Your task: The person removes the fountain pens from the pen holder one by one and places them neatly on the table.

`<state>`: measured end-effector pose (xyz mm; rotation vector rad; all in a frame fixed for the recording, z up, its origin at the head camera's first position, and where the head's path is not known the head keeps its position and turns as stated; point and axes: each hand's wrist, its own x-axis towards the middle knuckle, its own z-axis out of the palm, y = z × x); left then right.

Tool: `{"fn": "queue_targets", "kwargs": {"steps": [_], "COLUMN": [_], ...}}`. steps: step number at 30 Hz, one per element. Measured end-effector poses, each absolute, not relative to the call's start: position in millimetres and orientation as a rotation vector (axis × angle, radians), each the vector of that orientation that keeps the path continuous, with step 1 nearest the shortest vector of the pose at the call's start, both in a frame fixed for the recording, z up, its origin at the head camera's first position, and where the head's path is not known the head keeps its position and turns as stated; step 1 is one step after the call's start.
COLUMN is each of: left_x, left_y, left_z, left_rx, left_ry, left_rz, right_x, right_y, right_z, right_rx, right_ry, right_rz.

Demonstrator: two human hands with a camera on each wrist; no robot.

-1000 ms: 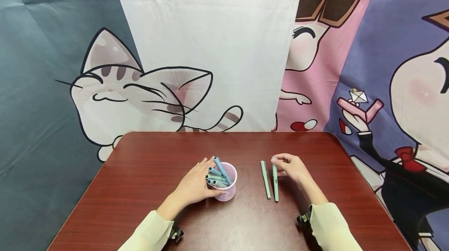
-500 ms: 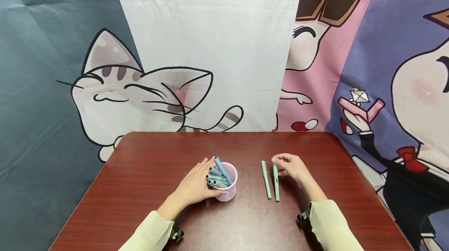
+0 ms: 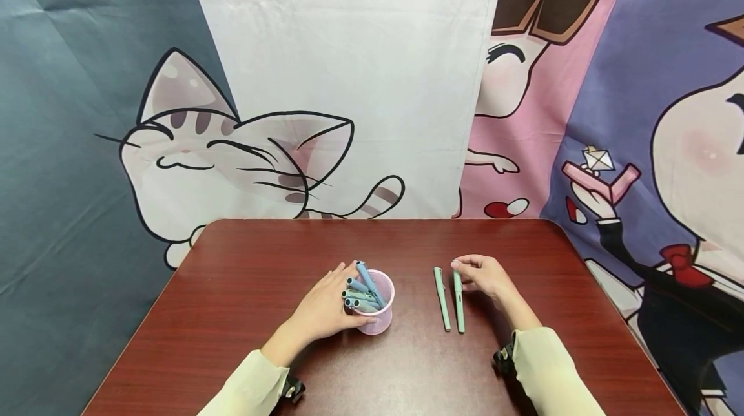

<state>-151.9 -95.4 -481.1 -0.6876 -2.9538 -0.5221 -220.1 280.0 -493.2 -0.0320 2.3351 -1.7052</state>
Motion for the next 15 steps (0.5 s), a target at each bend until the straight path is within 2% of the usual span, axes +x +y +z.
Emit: {"fn": "queue_targets", "kwargs": {"steps": [15], "left_x": [-151.7], "left_y": [-94.9], "left_z": [-482.0], "left_rx": [-0.690], "left_ry": [-2.936], "left_rz": [-0.555], "right_x": [-228.3], "right_y": [284.6], "right_z": [-498.0], "right_rx": [-0.120], "right_ry": [2.261], "right_rz": [-1.677]}}
